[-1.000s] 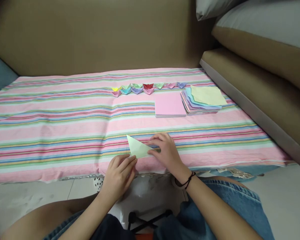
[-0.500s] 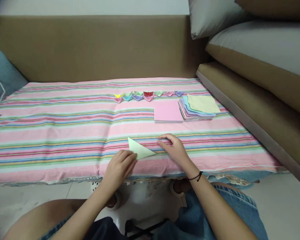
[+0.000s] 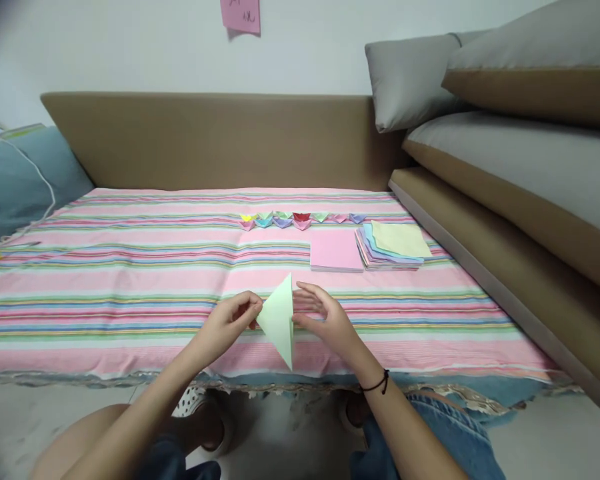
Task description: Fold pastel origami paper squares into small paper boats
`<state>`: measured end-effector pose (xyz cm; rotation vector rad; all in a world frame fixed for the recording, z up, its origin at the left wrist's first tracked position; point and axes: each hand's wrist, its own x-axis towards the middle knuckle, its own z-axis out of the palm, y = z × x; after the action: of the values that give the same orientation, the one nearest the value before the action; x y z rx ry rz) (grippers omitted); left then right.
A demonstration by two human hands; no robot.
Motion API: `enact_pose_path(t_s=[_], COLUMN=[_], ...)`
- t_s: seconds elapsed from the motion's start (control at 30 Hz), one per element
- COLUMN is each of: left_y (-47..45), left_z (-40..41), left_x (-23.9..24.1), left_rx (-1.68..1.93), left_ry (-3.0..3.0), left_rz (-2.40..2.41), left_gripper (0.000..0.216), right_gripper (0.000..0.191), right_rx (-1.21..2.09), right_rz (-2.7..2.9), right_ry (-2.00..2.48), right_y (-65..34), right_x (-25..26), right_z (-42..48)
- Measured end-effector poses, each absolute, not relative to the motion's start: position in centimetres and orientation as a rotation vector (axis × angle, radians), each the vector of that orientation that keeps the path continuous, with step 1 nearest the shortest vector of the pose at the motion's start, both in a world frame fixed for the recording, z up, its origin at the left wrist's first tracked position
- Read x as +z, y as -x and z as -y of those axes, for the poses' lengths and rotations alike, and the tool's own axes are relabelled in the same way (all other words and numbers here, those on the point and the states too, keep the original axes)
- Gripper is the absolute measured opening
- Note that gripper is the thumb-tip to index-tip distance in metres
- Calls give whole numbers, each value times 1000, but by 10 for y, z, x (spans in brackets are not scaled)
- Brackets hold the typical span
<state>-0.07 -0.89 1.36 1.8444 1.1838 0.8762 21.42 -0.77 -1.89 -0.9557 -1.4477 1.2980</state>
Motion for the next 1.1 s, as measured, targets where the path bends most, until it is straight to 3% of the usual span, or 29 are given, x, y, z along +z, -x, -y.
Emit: enact_pose_path(t_s=[0.2,0.53,1.1], left_y=[-3,-9,-11], left_z=[1,6,8], left_x=[9,-6,-7], left_rx=[911,956,1072], left_ry=[-1797,-1337,-1133], left_rz=[-1205,-1132,-1076], left_gripper=[19,22,33], right_gripper=[37,29,53], right_rx=[1663,1521,1507], right_rz=[1237,1196,1117], right_ry=[943,1031,1019], right_y=[-204,-192,-197], right_x=[-18,-29,-21], right_z=[7,10,11])
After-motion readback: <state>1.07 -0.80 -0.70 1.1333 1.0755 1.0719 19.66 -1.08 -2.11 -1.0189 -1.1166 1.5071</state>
